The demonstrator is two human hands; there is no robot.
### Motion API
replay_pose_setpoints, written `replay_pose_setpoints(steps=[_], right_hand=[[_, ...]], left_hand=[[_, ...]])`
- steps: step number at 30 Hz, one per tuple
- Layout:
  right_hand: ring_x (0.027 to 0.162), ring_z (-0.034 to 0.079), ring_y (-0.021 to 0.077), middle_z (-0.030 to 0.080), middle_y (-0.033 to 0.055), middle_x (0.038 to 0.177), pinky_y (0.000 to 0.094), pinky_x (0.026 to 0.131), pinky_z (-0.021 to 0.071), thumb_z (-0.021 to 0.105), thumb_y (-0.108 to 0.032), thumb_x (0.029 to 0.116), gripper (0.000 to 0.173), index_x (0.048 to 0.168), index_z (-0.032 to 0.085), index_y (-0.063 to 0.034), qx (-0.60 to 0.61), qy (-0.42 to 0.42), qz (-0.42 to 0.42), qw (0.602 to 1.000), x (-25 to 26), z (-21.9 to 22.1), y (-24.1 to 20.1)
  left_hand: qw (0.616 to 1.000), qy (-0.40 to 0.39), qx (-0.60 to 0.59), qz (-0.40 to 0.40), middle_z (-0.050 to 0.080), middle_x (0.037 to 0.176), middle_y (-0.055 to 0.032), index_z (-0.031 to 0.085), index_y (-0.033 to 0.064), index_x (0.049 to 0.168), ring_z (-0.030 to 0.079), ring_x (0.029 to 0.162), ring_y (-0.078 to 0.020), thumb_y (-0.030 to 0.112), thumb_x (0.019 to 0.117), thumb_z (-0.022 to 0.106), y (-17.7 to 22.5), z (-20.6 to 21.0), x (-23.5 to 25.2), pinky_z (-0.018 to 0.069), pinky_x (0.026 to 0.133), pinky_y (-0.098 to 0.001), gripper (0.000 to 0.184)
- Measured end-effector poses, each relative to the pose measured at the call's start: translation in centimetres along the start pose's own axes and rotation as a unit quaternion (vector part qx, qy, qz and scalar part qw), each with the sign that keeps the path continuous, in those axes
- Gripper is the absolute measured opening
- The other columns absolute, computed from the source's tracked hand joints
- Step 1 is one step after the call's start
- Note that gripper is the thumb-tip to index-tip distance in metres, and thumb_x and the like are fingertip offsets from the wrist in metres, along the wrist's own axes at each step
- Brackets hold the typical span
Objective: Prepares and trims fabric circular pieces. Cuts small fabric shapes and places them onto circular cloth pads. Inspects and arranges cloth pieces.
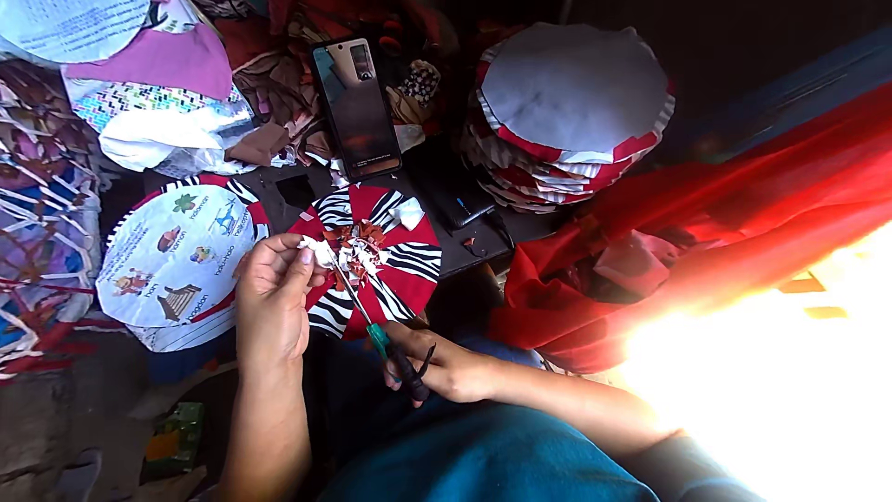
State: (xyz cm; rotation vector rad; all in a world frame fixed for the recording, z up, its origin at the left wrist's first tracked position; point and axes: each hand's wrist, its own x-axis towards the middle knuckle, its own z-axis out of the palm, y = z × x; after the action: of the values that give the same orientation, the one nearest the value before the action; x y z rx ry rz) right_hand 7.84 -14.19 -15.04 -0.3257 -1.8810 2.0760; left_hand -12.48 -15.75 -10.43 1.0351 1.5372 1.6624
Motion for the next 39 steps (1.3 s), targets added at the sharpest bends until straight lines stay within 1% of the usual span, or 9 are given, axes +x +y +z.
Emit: replay_pose_setpoints(steps=[3, 10, 17, 21, 24, 26, 30, 34, 39], right_hand=[[0.066, 0.058, 0.0003, 0.057, -0.0007, 0.085, 0.0167, 0.055, 0.0486, 0.042, -0.026, 0.1039, 0.039, 0.127, 0.048, 0.0045, 0.009, 0.033, -0.014, 0.999, 0.3, 0.1, -0.2], [0.064, 0.054, -0.0031, 0.055, -0.004, 0.078, 0.0141, 0.059, 0.0467, 0.046, -0.016, 0.1023, 0.028, 0.115, 0.057, 0.0064, -0.001, 0.121, -0.081, 0.989, 0.7, 0.5, 0.8], [0.059, 0.048, -0.0031, 0.053, -0.0022, 0.072, 0.0133, 0.055, 0.0409, 0.05, -0.01, 0.1006, 0.022, 0.107, 0.062, 0.0068, -0.053, 0.166, -0.076, 0.982, 0.3, 0.7, 1.2], [0.06, 0.057, -0.0008, 0.055, -0.004, 0.076, 0.0156, 0.053, 0.049, 0.047, -0.015, 0.1029, 0.024, 0.116, 0.056, 0.0031, 0.024, 0.111, -0.017, 0.993, -0.4, 0.5, 0.8], [0.069, 0.058, 0.0037, 0.057, 0.0015, 0.086, 0.02, 0.058, 0.0494, 0.041, -0.027, 0.1034, 0.041, 0.129, 0.048, 0.0043, -0.017, 0.036, 0.0, 0.999, -0.7, 0.4, 0.4], [0.074, 0.058, 0.0067, 0.058, 0.0054, 0.089, 0.0224, 0.062, 0.0496, 0.041, -0.027, 0.1039, 0.044, 0.131, 0.047, 0.0065, -0.057, 0.025, -0.013, 0.998, -0.5, 0.6, 0.2], [0.074, 0.059, 0.006, 0.058, 0.0056, 0.088, 0.0224, 0.066, 0.0511, 0.044, -0.024, 0.1038, 0.04, 0.128, 0.05, 0.0071, -0.065, 0.072, -0.028, 0.995, 0.1, 0.9, 0.1], [0.066, 0.055, 0.0005, 0.058, 0.0013, 0.082, 0.0172, 0.059, 0.0467, 0.048, -0.021, 0.1019, 0.034, 0.121, 0.055, 0.0064, -0.06, 0.118, -0.053, 0.99, 0.5, 1.1, 0.5], [0.064, 0.051, -0.0001, 0.057, 0.0015, 0.076, 0.0163, 0.06, 0.0431, 0.051, -0.015, 0.1, 0.028, 0.113, 0.061, 0.0082, -0.097, 0.167, -0.074, 0.978, 0.5, 1.1, 1.0]], left_hand=[[1.0, -0.02, -0.006, -0.013, 0.066, 0.092, 0.0103, 0.058, 0.0129, 0.113, 0.066, 0.08, 0.0, -0.003, 0.0991, 0.052, -0.2, 0.6, -0.8, 0.0571, 0.076, -0.019, 0.022], [0.998, -0.036, -0.017, -0.041, 0.067, 0.088, 0.0081, 0.061, 0.0107, 0.109, 0.067, 0.076, -0.0011, -0.006, 0.0993, 0.05, -0.2, 0.8, -1.2, 0.0585, 0.073, -0.019, 0.022], [0.998, -0.038, 0.017, -0.044, 0.067, 0.086, 0.0072, 0.061, 0.0085, 0.107, 0.068, 0.075, -0.0033, -0.006, 0.0995, 0.051, -0.6, 0.4, -0.6, 0.06, 0.074, -0.0223, 0.019], [0.999, -0.013, 0.029, -0.038, 0.065, 0.088, 0.008, 0.059, 0.0111, 0.107, 0.066, 0.077, -0.0013, -0.001, 0.1006, 0.052, -0.6, 0.3, -0.5, 0.0576, 0.072, -0.0193, 0.016], [0.999, 0.0, 0.024, -0.024, 0.064, 0.091, 0.0086, 0.059, 0.0124, 0.108, 0.065, 0.079, -0.0002, -0.001, 0.0995, 0.055, -0.6, 0.6, -0.7, 0.0566, 0.074, -0.0188, 0.016], [1.0, 0.001, 0.008, -0.017, 0.063, 0.088, 0.0092, 0.059, 0.0122, 0.107, 0.064, 0.077, 0.0001, -0.003, 0.0988, 0.054, -0.5, 0.9, -1.0, 0.0567, 0.074, -0.0185, 0.018], [0.999, -0.003, -0.02, -0.025, 0.065, 0.085, 0.0089, 0.059, 0.0121, 0.104, 0.065, 0.074, -0.0005, -0.004, 0.0987, 0.052, -0.2, 1.5, -1.8, 0.0572, 0.073, -0.0187, 0.019], [0.998, -0.023, -0.034, -0.05, 0.067, 0.087, 0.0072, 0.06, 0.0114, 0.104, 0.066, 0.076, -0.002, -0.002, 0.1005, 0.049, -0.5, 1.2, -2.2, 0.0579, 0.075, -0.0205, 0.018], [0.998, -0.017, -0.028, -0.048, 0.067, 0.087, 0.006, 0.06, 0.0091, 0.105, 0.067, 0.077, -0.0033, -0.007, 0.0979, 0.05, -0.5, 1.1, -1.8, 0.059, 0.075, -0.0216, 0.02]])
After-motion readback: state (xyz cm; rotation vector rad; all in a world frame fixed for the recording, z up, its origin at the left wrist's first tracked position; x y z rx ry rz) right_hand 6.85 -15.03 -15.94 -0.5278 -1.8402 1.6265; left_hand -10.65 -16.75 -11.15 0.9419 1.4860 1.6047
